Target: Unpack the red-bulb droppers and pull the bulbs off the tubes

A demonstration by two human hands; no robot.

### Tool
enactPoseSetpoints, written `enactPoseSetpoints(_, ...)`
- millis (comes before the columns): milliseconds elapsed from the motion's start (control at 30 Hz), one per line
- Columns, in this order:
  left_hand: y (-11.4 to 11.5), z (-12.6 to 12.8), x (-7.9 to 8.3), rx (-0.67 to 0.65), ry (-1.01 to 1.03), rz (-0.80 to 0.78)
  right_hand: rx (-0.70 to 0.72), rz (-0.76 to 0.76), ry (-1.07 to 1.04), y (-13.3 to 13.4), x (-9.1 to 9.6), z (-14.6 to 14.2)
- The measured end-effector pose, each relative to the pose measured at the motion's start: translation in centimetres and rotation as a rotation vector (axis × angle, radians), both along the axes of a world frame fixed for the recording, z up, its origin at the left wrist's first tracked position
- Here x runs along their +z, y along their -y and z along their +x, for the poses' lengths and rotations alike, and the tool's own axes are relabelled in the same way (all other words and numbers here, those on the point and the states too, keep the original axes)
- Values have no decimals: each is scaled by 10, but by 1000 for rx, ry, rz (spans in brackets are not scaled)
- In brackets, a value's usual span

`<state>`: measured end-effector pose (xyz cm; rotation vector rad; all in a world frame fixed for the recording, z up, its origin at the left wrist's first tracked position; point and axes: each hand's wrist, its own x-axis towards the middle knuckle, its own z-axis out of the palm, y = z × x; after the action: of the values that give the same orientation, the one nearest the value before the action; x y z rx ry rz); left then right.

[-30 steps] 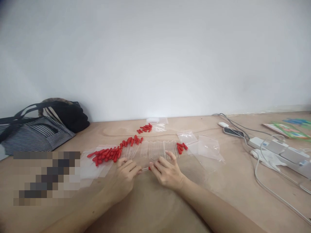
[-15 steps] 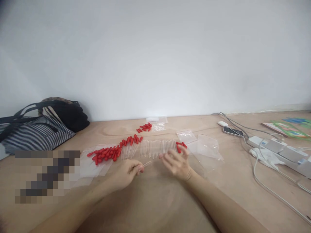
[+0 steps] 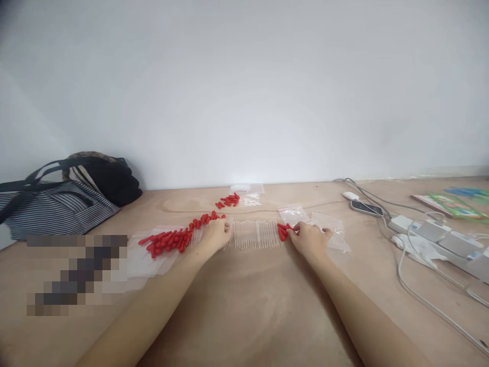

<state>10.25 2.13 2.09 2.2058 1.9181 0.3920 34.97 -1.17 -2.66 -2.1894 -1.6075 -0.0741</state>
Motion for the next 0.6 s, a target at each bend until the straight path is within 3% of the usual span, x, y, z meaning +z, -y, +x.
enactPoseSetpoints(333, -13, 15, -12, 17, -201, 93, 7, -4, 19, 0, 7, -4)
enactPoseSetpoints(600, -1, -27, -2, 77, -308, 214, 38, 91, 29, 0, 5, -8)
